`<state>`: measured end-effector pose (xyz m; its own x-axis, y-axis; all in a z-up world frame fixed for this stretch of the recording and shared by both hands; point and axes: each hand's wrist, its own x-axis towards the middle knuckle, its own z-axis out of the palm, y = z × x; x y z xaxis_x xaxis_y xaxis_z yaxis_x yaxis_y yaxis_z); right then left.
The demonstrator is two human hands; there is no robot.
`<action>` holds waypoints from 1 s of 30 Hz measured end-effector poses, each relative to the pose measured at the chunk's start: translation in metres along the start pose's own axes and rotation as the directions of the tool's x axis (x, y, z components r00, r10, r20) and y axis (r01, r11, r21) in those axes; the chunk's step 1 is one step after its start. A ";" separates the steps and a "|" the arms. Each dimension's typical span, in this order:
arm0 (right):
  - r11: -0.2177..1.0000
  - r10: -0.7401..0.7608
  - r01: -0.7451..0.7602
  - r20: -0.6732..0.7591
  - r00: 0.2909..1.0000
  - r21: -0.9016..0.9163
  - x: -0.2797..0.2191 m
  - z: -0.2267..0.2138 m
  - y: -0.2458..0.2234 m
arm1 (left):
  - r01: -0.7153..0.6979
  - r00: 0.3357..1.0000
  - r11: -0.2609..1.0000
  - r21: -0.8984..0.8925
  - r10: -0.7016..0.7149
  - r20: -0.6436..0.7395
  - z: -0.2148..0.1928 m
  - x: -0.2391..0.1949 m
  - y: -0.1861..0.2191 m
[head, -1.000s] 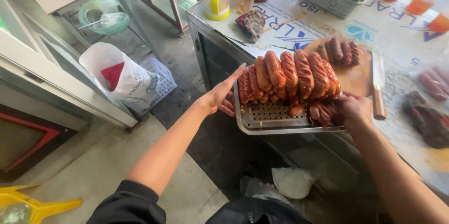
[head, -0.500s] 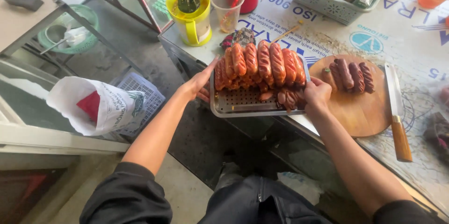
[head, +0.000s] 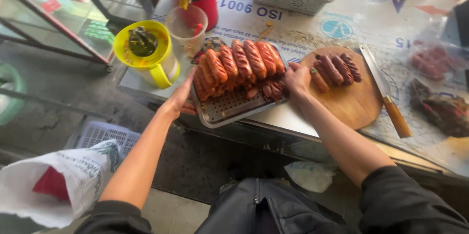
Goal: The person places a tray of sausages on a counter and then uses a knife to slice several sausages on a wooden cutting board. The sliced pieces are arranged on the board as the person continues to cut through the remaining sausages.
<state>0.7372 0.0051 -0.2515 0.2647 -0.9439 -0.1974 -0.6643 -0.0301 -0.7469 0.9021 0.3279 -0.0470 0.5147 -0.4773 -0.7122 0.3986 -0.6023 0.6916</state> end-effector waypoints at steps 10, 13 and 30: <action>0.998 0.005 -0.003 0.033 0.999 -0.058 0.043 0.025 -0.016 | -0.060 0.998 0.998 -0.011 0.060 -0.030 0.004 0.021 0.015; 0.993 0.010 -0.005 0.042 0.999 -0.121 0.047 0.023 -0.014 | -0.091 0.994 0.990 -0.111 0.084 -0.067 -0.007 0.089 -0.030; 0.995 -0.080 0.085 0.089 0.993 -0.054 0.074 0.017 -0.026 | -0.311 0.947 0.942 -0.123 0.295 -0.130 0.008 0.111 -0.074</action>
<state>0.7856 -0.0585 -0.2576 0.3782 -0.9055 -0.1927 -0.6765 -0.1282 -0.7252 0.9238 0.3146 -0.1788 0.7035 -0.5466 -0.4543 0.3090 -0.3405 0.8880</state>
